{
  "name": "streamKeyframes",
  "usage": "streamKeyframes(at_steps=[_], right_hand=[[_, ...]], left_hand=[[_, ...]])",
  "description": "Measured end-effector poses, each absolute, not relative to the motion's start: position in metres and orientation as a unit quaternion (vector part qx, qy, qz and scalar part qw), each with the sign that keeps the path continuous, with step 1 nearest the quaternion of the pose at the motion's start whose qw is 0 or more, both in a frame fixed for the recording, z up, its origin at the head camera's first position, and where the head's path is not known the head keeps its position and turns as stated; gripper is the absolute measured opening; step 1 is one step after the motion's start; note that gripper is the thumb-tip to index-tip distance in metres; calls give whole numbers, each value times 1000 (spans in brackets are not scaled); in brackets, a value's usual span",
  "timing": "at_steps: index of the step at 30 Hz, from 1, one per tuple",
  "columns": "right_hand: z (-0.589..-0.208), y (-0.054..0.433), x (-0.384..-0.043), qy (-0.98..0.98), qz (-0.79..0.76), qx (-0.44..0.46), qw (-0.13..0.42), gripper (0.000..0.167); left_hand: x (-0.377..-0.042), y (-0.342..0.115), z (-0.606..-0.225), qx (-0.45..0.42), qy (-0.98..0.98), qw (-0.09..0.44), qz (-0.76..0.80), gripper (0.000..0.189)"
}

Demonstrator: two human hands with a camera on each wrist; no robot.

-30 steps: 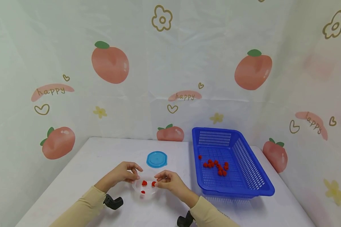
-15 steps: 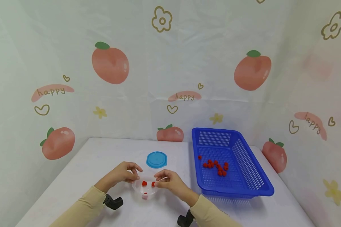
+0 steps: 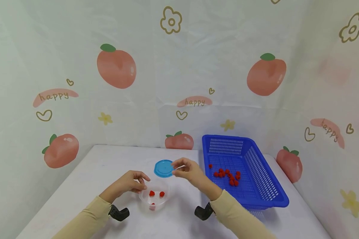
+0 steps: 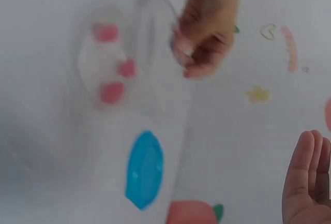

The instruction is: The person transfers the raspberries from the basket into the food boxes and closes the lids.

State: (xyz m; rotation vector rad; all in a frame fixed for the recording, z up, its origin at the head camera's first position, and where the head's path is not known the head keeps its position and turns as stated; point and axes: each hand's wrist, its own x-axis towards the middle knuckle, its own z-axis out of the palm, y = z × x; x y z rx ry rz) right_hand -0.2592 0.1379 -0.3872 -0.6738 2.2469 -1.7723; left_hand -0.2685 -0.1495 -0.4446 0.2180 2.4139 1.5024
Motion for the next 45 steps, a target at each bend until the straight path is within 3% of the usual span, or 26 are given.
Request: streamKeyframes(at_steps=[11,20,26,34,45], right_hand=[[-350,188,-291,731,-645,-224,2,27],[-365,243,-318,757,-625,-188,-45,28],[-379,275,-330,776,-612,-149,-39,30],[-387,308,-335,821,-566,-77,-21,59],[-405,334,-332,856,-516,-23,27,59]], left_hand=[[-267,-149,-444,75,841,143,517,26],[-268,-149,-446,69,846,140,510,25],[-268,-149,-446,68,848,139,507,26],[-269,-150,-447,70,848,140,507,26],[-269,-148,-447,61,851,141,502,26]])
